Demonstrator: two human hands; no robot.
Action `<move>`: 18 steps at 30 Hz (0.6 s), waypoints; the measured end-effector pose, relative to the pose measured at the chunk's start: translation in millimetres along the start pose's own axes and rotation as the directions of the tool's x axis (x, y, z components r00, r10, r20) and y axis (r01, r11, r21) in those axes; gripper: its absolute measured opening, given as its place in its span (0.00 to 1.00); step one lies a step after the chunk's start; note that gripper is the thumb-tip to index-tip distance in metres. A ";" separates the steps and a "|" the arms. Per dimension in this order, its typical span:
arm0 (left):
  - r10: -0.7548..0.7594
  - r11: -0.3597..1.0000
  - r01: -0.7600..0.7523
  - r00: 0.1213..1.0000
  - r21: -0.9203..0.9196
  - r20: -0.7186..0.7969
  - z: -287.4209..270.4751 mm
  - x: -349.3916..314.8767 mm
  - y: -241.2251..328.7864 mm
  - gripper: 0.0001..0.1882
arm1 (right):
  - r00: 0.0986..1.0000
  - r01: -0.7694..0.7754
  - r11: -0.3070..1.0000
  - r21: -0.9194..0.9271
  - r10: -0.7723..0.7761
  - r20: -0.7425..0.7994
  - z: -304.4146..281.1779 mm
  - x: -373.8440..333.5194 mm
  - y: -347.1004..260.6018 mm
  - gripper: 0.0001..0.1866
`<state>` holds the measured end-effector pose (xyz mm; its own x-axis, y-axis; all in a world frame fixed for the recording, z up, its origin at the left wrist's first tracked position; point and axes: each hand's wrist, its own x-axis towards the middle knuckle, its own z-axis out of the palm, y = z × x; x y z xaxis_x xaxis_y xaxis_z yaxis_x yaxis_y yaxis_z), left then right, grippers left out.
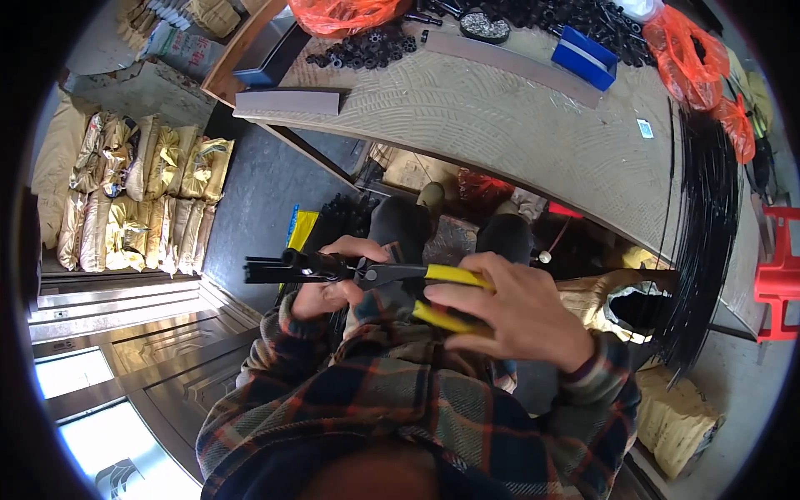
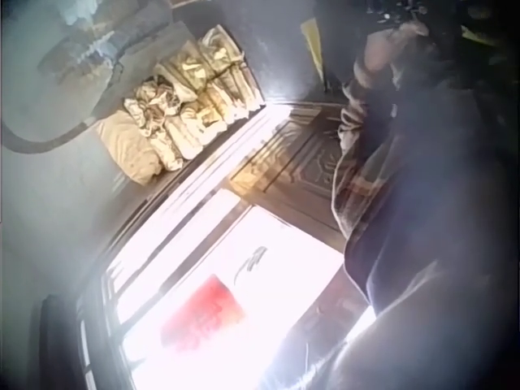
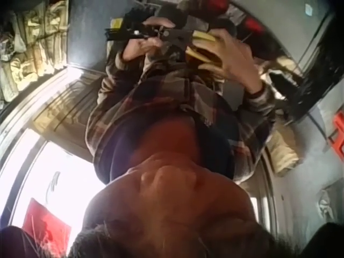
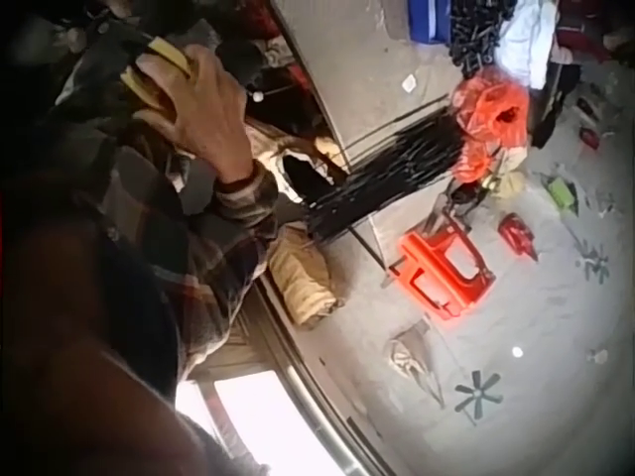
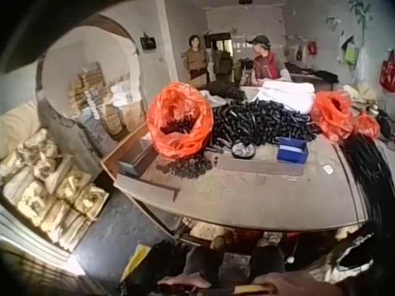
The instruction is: Assembling connectors onto electrical wires using a crimping tool on a factory production floor.
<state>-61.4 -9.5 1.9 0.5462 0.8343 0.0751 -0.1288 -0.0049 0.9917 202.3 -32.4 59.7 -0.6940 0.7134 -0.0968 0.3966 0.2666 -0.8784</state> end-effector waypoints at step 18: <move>0.044 0.996 -0.059 0.976 -0.063 -0.215 10.4 4.8 -8.5 0.35 | 0.933 -0.057 0.388 -0.920 -0.308 -0.187 -3.6 32.3 -7.7 0.21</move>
<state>-49.2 -11.1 -5.1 0.3489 0.9324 0.0941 -0.2126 -0.0190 0.9770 179.0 -9.1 65.0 -0.6571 0.7046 0.2678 0.7458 0.6593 0.0955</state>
